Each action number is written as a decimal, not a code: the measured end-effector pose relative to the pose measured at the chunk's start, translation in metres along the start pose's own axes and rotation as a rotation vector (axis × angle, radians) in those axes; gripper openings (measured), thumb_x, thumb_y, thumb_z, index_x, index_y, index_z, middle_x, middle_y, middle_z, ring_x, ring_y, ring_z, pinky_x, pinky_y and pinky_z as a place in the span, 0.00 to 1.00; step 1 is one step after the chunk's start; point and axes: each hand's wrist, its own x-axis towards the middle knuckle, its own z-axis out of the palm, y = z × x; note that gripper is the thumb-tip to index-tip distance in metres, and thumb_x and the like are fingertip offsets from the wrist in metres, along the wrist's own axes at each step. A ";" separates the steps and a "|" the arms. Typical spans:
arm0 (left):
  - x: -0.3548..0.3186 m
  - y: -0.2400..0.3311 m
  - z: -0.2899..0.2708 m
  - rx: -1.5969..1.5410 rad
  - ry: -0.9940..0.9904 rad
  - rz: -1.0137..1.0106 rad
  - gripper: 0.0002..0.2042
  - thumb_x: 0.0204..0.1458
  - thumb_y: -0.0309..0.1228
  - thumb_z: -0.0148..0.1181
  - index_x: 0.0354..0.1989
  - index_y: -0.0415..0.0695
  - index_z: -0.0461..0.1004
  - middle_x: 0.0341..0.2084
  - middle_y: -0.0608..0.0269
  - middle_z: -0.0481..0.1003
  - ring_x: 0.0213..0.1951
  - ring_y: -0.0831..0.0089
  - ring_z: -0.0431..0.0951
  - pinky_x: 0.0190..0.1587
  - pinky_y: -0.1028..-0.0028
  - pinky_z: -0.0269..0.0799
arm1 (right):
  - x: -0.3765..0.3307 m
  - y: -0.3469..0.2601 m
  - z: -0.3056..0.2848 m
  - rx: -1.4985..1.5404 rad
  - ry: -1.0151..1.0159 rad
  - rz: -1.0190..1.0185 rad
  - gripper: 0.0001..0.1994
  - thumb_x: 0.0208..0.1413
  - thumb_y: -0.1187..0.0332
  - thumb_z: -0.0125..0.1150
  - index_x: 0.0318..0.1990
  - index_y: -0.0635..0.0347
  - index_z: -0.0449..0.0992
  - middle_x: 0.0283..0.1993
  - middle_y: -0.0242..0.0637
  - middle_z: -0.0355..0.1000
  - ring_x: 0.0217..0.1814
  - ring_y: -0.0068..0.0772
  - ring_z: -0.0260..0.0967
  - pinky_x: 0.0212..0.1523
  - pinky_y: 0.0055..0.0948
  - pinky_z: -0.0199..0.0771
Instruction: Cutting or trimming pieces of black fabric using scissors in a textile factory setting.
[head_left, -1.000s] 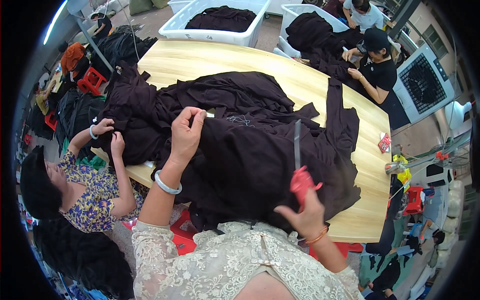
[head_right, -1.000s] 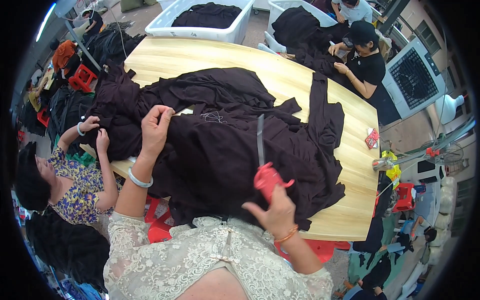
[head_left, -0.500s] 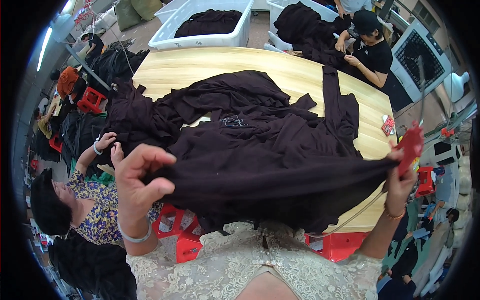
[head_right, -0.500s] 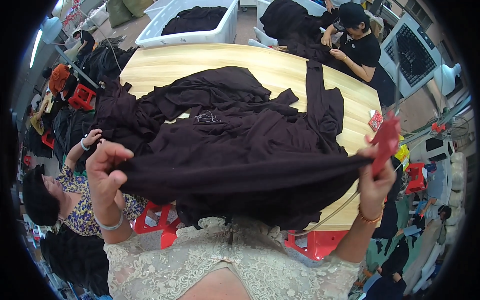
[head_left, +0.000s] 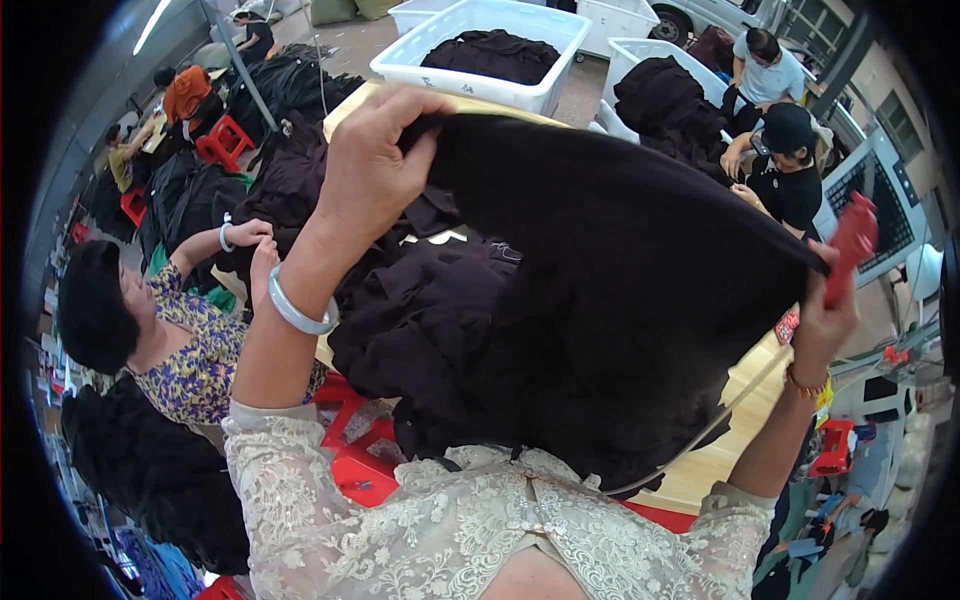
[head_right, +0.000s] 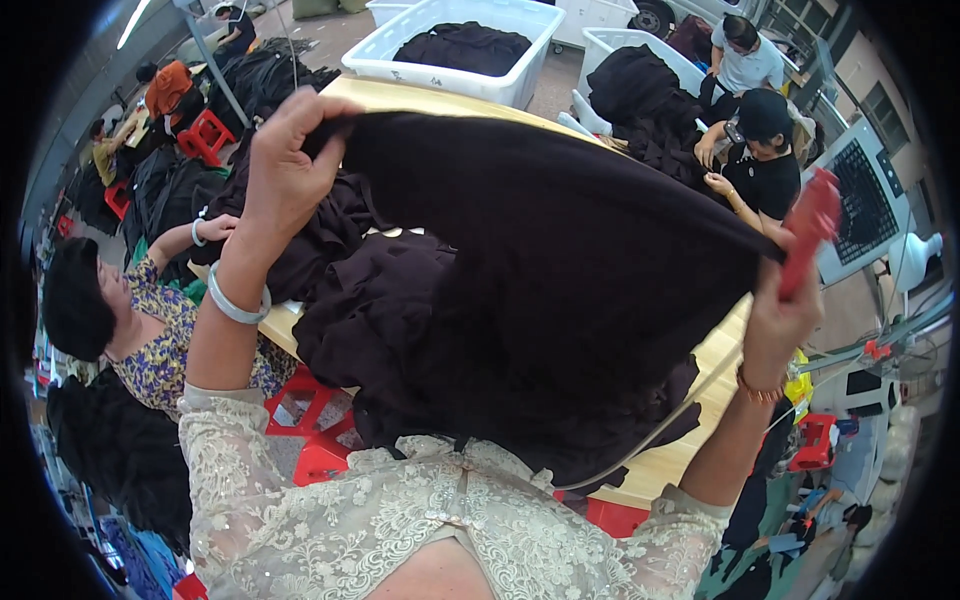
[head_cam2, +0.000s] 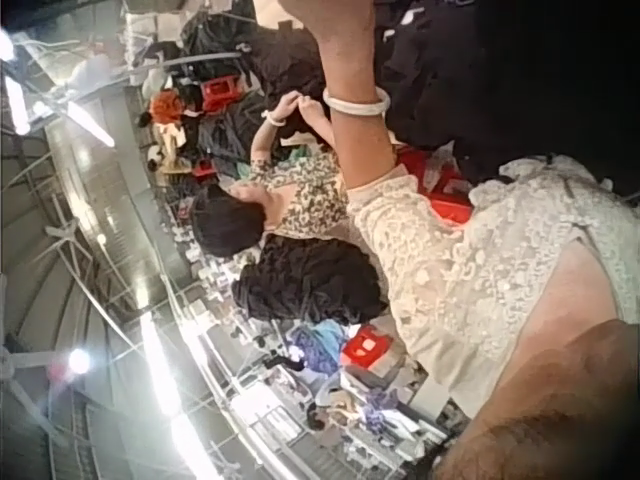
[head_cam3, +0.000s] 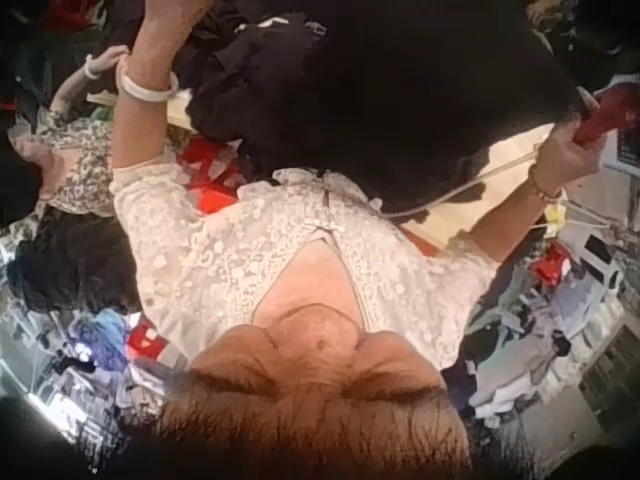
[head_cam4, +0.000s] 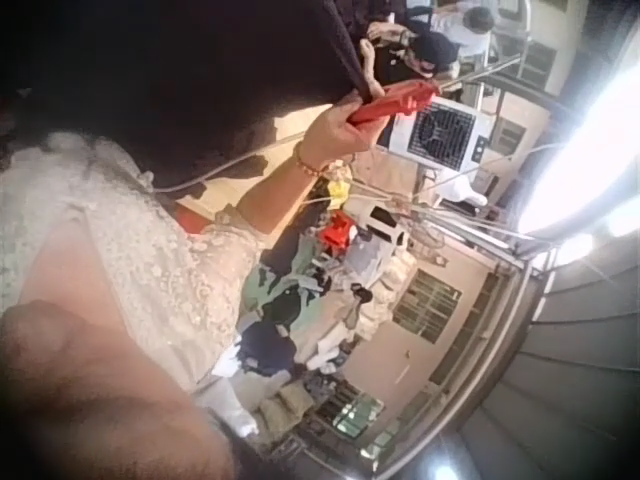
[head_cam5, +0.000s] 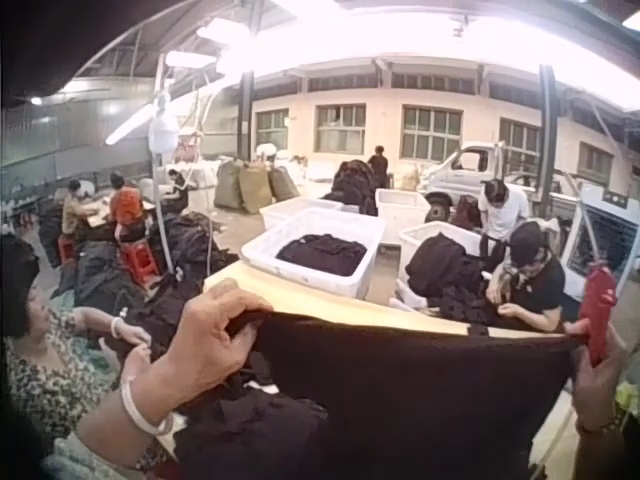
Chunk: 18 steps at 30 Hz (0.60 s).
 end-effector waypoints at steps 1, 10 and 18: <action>0.004 0.017 -0.001 0.002 0.018 0.042 0.11 0.42 0.16 0.57 0.35 0.41 0.75 0.26 0.57 0.72 0.31 0.61 0.75 0.33 0.71 0.70 | -0.008 0.000 -0.020 0.004 -0.027 0.060 0.12 0.61 0.75 0.52 0.51 0.66 0.73 0.46 0.37 0.75 0.46 0.25 0.72 0.50 0.26 0.69; -0.156 0.034 -0.018 -0.580 -1.018 -0.224 0.16 0.34 0.17 0.60 0.34 0.47 0.80 0.23 0.64 0.69 0.32 0.62 0.69 0.38 0.66 0.64 | -0.099 -0.055 -0.045 0.384 -1.059 0.826 0.08 0.51 0.78 0.61 0.39 0.68 0.77 0.29 0.35 0.76 0.36 0.25 0.75 0.40 0.24 0.74; -0.208 0.052 0.013 -0.630 -0.816 -0.716 0.12 0.45 0.24 0.66 0.39 0.38 0.75 0.33 0.65 0.72 0.39 0.74 0.73 0.43 0.74 0.70 | -0.112 -0.025 0.068 0.145 -0.726 0.280 0.31 0.40 0.59 0.75 0.51 0.65 0.70 0.32 0.50 0.72 0.32 0.44 0.73 0.37 0.34 0.71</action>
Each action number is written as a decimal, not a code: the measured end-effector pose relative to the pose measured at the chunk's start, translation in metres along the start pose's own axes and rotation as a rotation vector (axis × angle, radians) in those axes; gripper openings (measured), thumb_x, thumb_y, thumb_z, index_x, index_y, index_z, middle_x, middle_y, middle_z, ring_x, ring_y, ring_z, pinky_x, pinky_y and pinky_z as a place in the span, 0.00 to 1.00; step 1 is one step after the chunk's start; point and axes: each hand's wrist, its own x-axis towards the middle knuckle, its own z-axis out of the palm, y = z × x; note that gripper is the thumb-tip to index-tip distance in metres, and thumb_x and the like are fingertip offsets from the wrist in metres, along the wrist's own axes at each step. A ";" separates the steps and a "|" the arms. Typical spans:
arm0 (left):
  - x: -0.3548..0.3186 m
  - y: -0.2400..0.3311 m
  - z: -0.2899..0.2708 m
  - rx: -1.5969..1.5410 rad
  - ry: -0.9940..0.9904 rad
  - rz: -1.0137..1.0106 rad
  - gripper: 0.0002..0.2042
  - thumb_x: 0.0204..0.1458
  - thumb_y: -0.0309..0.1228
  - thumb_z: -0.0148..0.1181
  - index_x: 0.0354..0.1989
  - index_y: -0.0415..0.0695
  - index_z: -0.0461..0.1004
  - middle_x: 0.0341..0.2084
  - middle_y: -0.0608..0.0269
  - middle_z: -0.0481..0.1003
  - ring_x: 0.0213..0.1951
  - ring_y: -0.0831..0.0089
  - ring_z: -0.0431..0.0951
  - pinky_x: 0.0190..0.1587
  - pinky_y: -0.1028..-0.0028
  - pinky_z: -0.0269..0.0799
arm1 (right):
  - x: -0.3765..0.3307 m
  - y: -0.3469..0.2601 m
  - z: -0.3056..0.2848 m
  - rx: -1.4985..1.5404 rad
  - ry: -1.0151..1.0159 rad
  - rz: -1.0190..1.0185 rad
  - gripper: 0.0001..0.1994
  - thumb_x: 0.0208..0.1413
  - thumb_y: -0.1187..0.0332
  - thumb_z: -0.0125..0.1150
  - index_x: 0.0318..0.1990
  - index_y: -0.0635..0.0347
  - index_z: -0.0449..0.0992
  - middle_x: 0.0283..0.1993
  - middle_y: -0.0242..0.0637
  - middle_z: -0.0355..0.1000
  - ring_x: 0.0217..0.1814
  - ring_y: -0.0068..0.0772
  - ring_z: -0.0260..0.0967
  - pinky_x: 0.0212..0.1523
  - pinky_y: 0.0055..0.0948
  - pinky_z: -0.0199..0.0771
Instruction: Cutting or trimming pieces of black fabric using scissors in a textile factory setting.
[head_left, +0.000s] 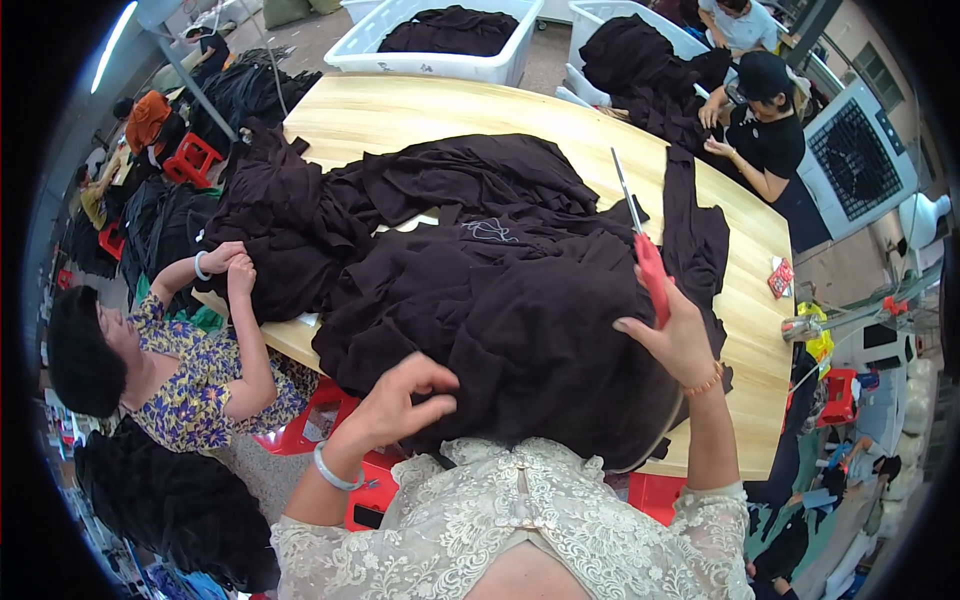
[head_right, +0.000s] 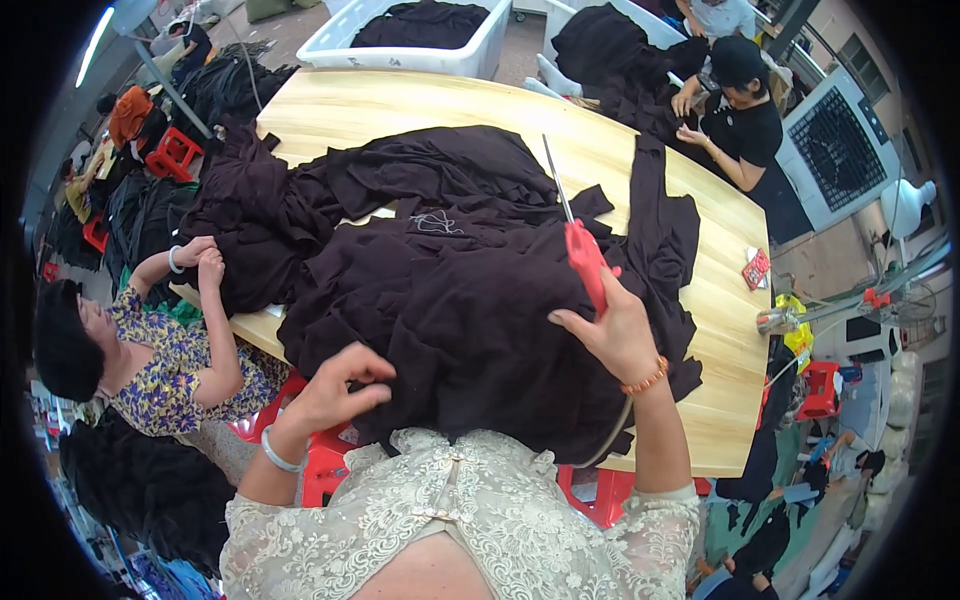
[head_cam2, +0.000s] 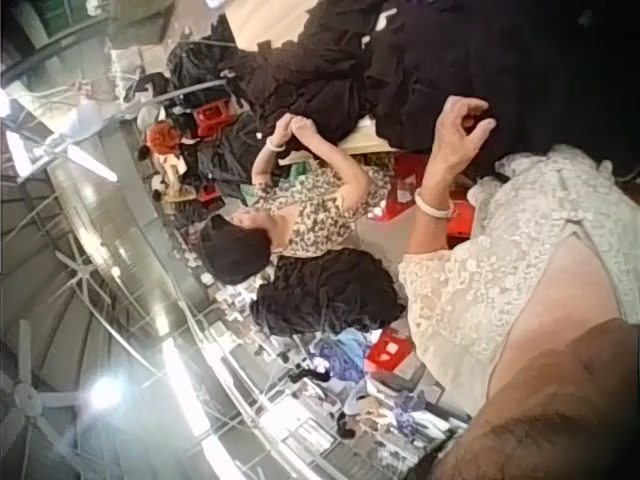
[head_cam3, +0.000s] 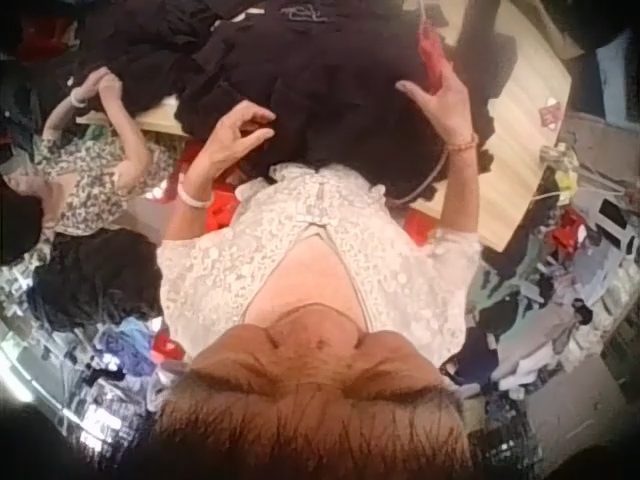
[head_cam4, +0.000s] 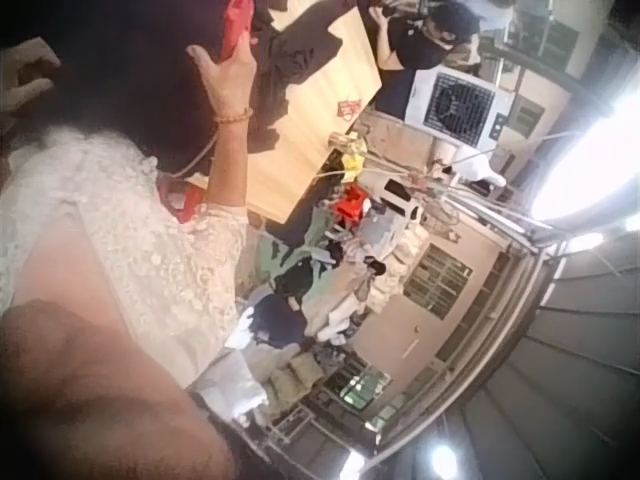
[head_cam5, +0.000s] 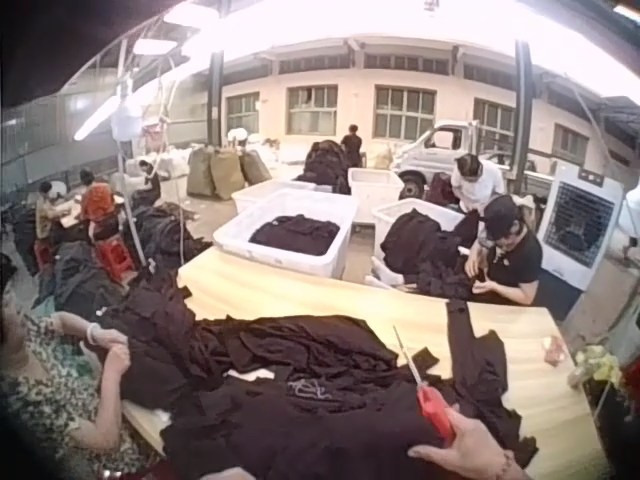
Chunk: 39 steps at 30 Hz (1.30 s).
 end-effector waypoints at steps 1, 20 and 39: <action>0.001 -0.012 0.009 -0.218 0.199 -0.087 0.13 0.47 0.27 0.66 0.41 0.38 0.73 0.32 0.64 0.72 0.39 0.75 0.73 0.42 0.76 0.72 | 0.014 -0.008 0.007 -0.027 -0.082 0.092 0.33 0.40 0.60 0.76 0.53 0.66 0.68 0.39 0.46 0.73 0.39 0.39 0.73 0.43 0.31 0.70; 0.034 0.050 -0.004 0.063 0.188 0.283 0.14 0.33 0.16 0.58 0.33 0.36 0.68 0.32 0.54 0.72 0.37 0.62 0.75 0.43 0.70 0.69 | -0.013 -0.029 -0.144 0.331 0.260 0.051 0.04 0.51 0.74 0.55 0.33 0.63 0.75 0.21 0.21 0.64 0.19 0.11 0.58 0.20 0.14 0.52; 0.006 -0.018 -0.005 0.546 -0.142 0.185 0.20 0.35 0.22 0.65 0.41 0.42 0.71 0.36 0.57 0.72 0.42 0.57 0.72 0.45 0.65 0.67 | -0.144 0.015 -0.040 -0.283 -0.314 0.408 0.08 0.47 0.69 0.68 0.30 0.62 0.75 0.22 0.43 0.73 0.28 0.52 0.73 0.32 0.42 0.71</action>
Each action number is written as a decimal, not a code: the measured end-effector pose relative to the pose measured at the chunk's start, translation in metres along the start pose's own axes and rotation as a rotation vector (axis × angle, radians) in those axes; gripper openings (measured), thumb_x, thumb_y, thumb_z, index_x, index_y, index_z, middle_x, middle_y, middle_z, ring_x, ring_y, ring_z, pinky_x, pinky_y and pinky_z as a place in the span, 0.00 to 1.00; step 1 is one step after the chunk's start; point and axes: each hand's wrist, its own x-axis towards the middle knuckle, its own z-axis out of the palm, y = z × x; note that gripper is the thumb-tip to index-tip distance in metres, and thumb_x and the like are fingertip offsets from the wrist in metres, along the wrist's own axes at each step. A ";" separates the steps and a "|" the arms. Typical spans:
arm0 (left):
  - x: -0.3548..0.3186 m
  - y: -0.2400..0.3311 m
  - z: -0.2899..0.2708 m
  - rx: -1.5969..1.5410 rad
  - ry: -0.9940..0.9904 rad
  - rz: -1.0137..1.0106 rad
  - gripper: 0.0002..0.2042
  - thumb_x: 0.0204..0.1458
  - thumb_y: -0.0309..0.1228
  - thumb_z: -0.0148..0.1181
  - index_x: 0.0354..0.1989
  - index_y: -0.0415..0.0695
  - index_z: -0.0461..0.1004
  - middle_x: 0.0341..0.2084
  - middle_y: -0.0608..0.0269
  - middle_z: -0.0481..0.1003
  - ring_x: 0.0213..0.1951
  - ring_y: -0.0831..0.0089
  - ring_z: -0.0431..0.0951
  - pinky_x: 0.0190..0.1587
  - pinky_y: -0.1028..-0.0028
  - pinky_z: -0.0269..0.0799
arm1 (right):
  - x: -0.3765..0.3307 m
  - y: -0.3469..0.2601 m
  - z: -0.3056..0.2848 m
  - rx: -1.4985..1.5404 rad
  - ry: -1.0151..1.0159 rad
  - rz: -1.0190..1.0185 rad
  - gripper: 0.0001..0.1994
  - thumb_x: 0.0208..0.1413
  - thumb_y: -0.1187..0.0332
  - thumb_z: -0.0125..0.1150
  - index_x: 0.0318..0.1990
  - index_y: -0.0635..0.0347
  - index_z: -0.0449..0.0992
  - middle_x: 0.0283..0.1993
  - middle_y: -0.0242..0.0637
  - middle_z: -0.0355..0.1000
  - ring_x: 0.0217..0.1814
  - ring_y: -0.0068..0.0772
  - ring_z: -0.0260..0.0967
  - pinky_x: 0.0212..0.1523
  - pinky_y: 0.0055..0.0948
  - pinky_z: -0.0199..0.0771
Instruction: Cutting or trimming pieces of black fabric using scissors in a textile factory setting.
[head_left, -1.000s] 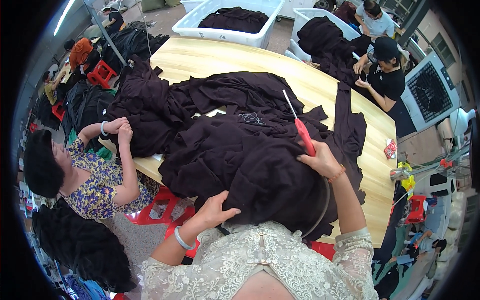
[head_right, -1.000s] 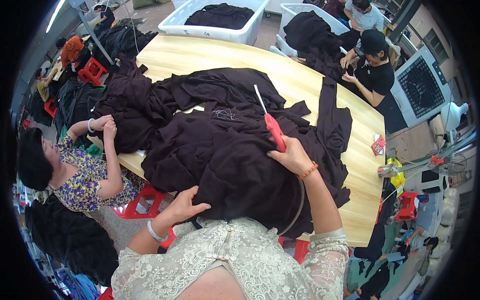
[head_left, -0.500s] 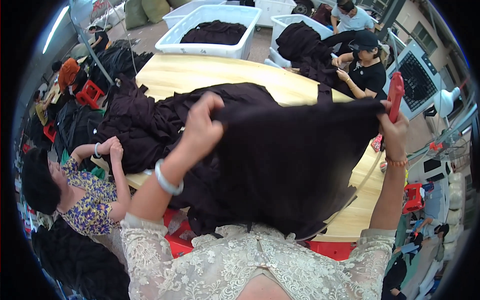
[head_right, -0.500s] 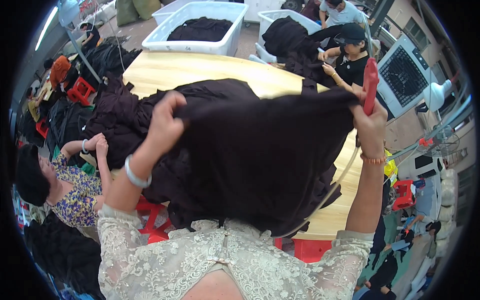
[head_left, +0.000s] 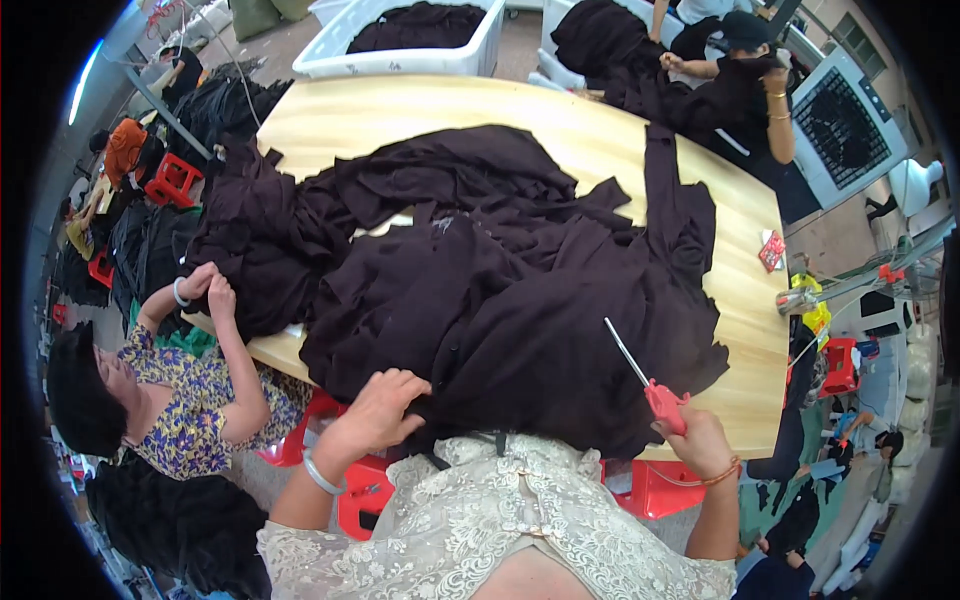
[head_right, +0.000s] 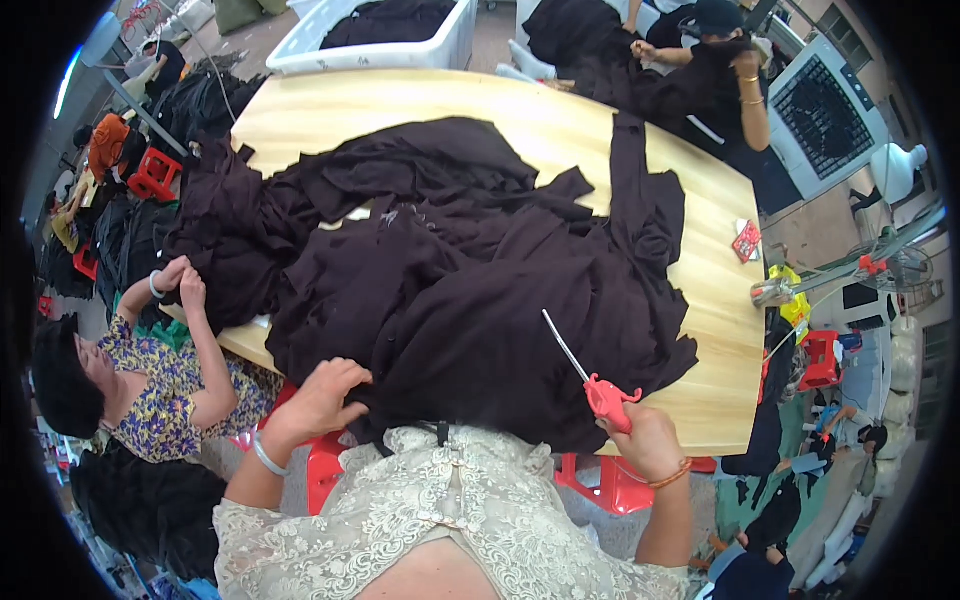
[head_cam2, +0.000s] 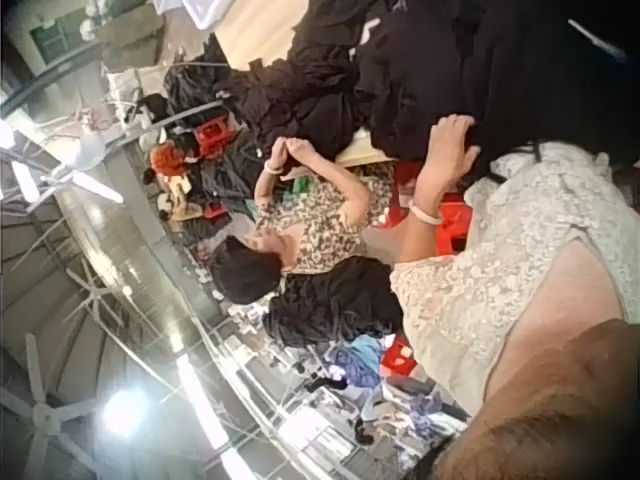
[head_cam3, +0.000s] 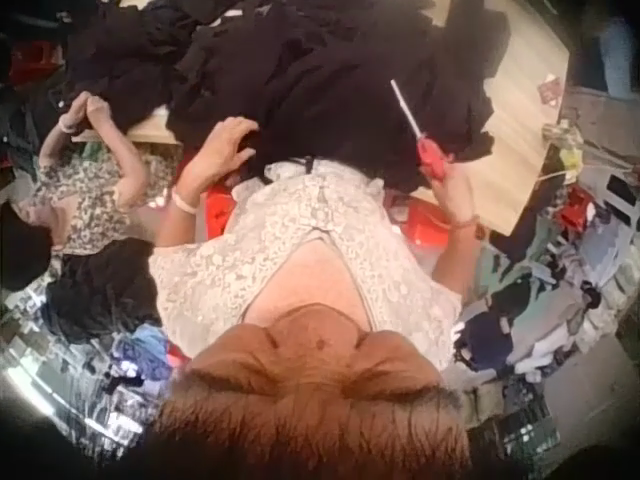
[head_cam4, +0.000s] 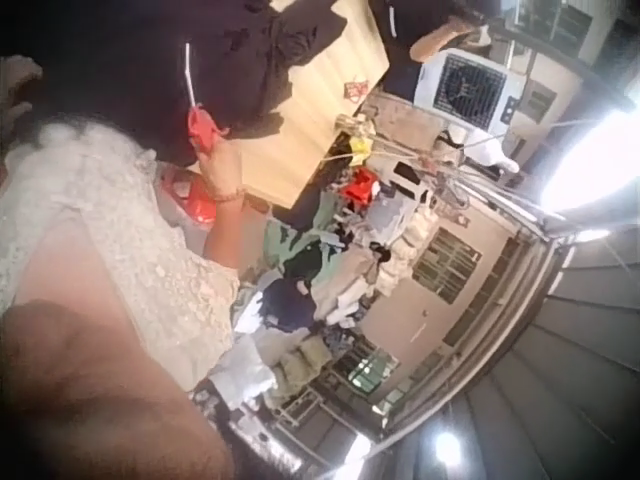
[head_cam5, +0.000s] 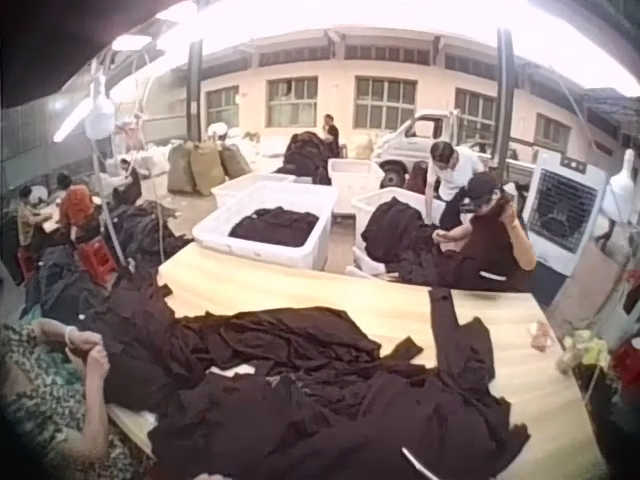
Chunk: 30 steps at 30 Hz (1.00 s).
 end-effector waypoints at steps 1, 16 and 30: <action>-0.007 0.003 0.009 -0.107 0.009 -0.076 0.23 0.39 0.27 0.68 0.47 0.41 0.70 0.41 0.56 0.73 0.45 0.60 0.73 0.49 0.67 0.66 | -0.003 -0.001 0.011 -0.100 -0.025 0.063 0.09 0.48 0.68 0.66 0.31 0.63 0.73 0.31 0.49 0.74 0.35 0.59 0.71 0.32 0.48 0.69; 0.052 0.008 0.048 -1.372 0.401 -0.380 0.08 0.52 0.23 0.62 0.40 0.36 0.74 0.34 0.66 0.78 0.35 0.83 0.75 0.43 0.82 0.71 | 0.017 -0.079 0.019 0.088 0.173 -0.440 0.17 0.41 0.80 0.63 0.43 0.61 0.70 0.37 0.42 0.71 0.40 0.46 0.69 0.39 0.37 0.71; 0.046 0.004 0.059 -0.774 0.692 -0.120 0.04 0.42 0.12 0.60 0.26 0.33 0.75 0.29 0.62 0.76 0.32 0.80 0.74 0.38 0.81 0.68 | 0.023 -0.097 0.004 -0.073 -0.199 -0.466 0.12 0.52 0.66 0.61 0.41 0.57 0.68 0.24 0.41 0.71 0.28 0.45 0.73 0.29 0.40 0.70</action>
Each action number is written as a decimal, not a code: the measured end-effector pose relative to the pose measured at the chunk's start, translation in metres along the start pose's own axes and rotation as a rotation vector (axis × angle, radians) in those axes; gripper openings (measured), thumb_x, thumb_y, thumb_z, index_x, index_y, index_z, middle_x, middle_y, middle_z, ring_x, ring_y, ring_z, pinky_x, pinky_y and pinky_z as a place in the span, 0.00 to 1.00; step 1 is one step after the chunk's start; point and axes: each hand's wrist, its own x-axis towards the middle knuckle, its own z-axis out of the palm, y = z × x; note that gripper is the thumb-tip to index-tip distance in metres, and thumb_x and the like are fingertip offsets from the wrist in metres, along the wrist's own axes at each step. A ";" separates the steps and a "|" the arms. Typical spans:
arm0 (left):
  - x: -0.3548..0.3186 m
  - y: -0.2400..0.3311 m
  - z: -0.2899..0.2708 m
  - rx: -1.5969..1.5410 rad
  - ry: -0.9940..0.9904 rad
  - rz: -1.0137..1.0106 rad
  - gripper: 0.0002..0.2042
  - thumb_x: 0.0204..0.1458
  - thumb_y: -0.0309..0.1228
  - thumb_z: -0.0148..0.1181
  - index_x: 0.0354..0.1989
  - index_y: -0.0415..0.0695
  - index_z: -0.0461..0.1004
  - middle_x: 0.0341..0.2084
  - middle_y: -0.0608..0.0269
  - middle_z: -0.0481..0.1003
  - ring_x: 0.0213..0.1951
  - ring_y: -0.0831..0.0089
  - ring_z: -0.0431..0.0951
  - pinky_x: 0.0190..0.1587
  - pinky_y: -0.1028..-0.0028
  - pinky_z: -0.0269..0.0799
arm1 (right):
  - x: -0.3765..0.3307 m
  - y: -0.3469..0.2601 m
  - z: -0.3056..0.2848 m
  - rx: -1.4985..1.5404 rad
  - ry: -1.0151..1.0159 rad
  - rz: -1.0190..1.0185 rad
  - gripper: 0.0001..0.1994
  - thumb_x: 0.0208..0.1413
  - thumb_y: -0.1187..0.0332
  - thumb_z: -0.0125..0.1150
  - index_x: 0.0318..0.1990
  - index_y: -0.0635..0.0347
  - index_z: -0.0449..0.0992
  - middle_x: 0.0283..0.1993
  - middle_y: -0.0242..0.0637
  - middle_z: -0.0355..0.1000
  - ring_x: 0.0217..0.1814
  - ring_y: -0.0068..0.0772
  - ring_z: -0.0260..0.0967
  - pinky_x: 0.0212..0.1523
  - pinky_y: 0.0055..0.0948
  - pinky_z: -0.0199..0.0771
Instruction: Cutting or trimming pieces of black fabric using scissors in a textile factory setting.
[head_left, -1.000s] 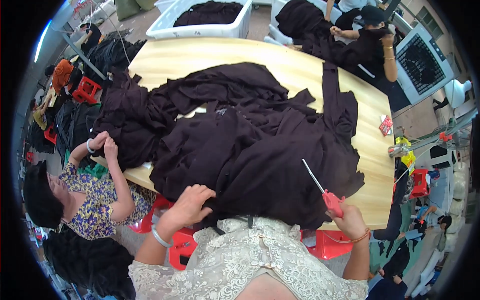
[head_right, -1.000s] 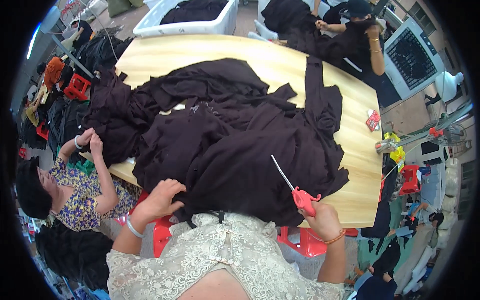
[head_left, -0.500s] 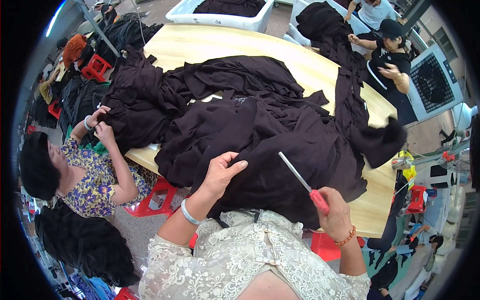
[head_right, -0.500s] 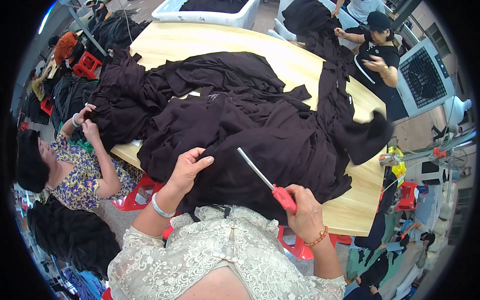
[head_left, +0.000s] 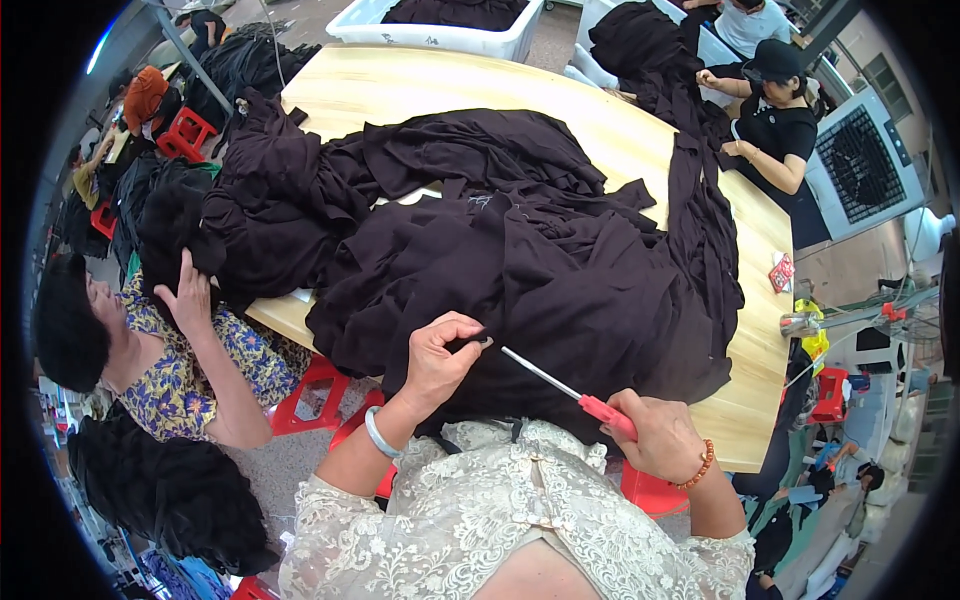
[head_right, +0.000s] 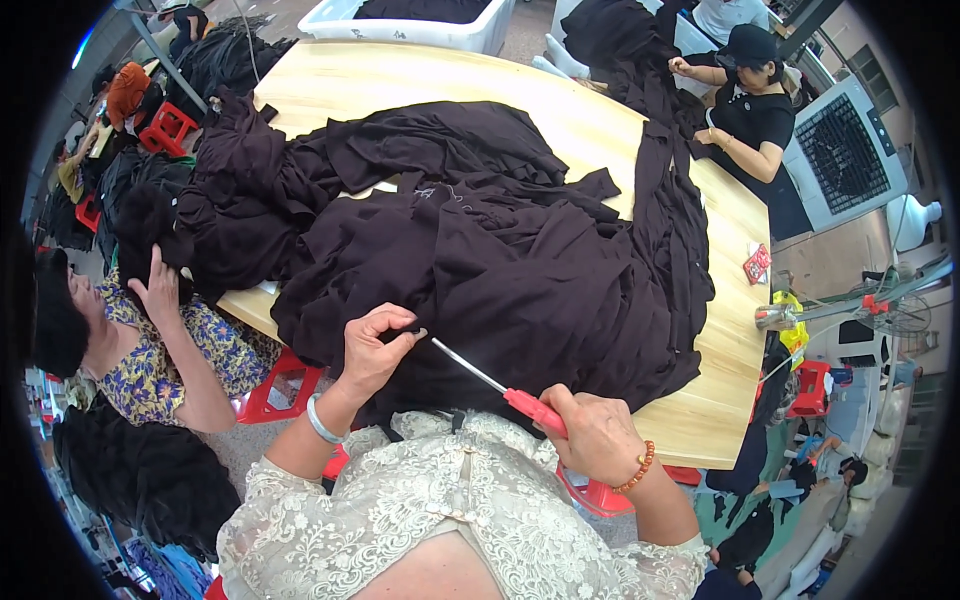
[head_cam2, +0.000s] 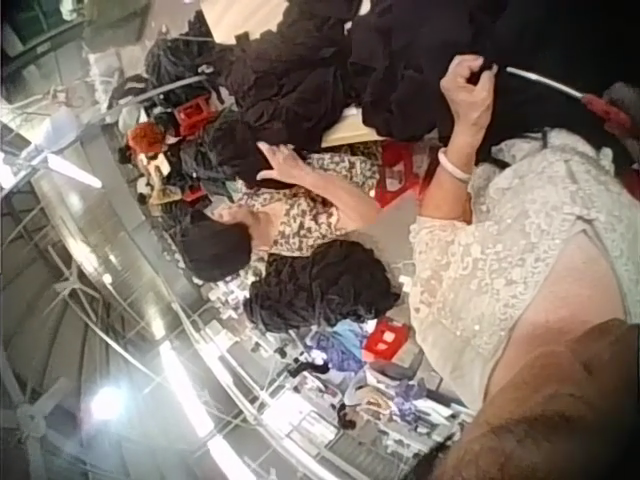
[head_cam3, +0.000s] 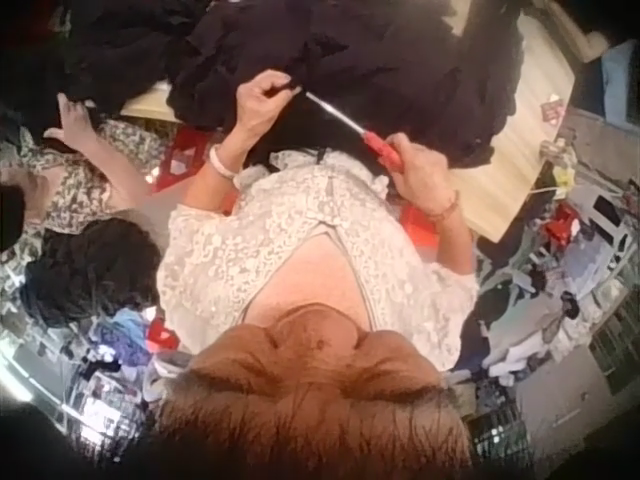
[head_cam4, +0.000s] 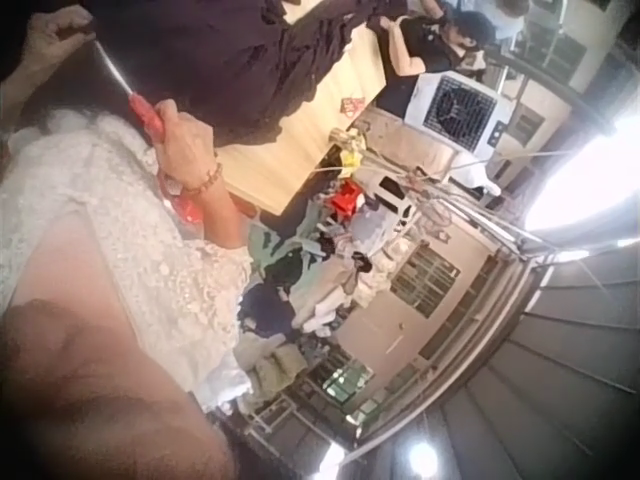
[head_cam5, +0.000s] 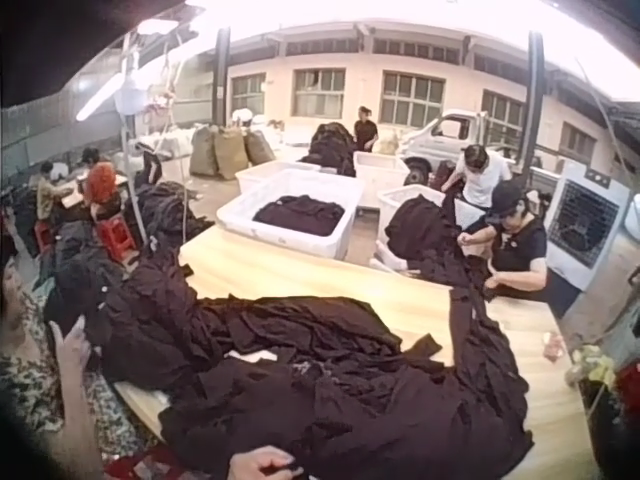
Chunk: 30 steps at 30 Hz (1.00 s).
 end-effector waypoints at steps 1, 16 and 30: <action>0.000 0.000 -0.001 0.000 -0.008 -0.005 0.04 0.42 0.13 0.60 0.26 0.32 0.74 0.28 0.61 0.76 0.32 0.78 0.75 0.38 0.81 0.69 | 0.000 -0.002 0.000 -0.001 0.001 0.003 0.12 0.52 0.66 0.61 0.41 0.57 0.68 0.24 0.41 0.71 0.28 0.45 0.73 0.29 0.40 0.70; -0.014 0.003 -0.027 -0.131 -0.162 -0.348 0.06 0.45 0.21 0.66 0.32 0.35 0.78 0.28 0.70 0.78 0.30 0.86 0.73 0.35 0.83 0.69 | 0.006 -0.009 0.000 0.152 0.011 0.003 0.14 0.51 0.69 0.62 0.45 0.57 0.69 0.31 0.42 0.73 0.35 0.45 0.73 0.36 0.39 0.72; -0.061 0.003 -0.042 -0.031 -0.050 -0.205 0.05 0.46 0.23 0.66 0.30 0.36 0.78 0.24 0.69 0.75 0.29 0.83 0.71 0.34 0.80 0.66 | 0.010 -0.021 0.011 -0.007 -0.114 -0.095 0.17 0.48 0.74 0.60 0.47 0.58 0.69 0.36 0.41 0.73 0.40 0.42 0.72 0.39 0.37 0.72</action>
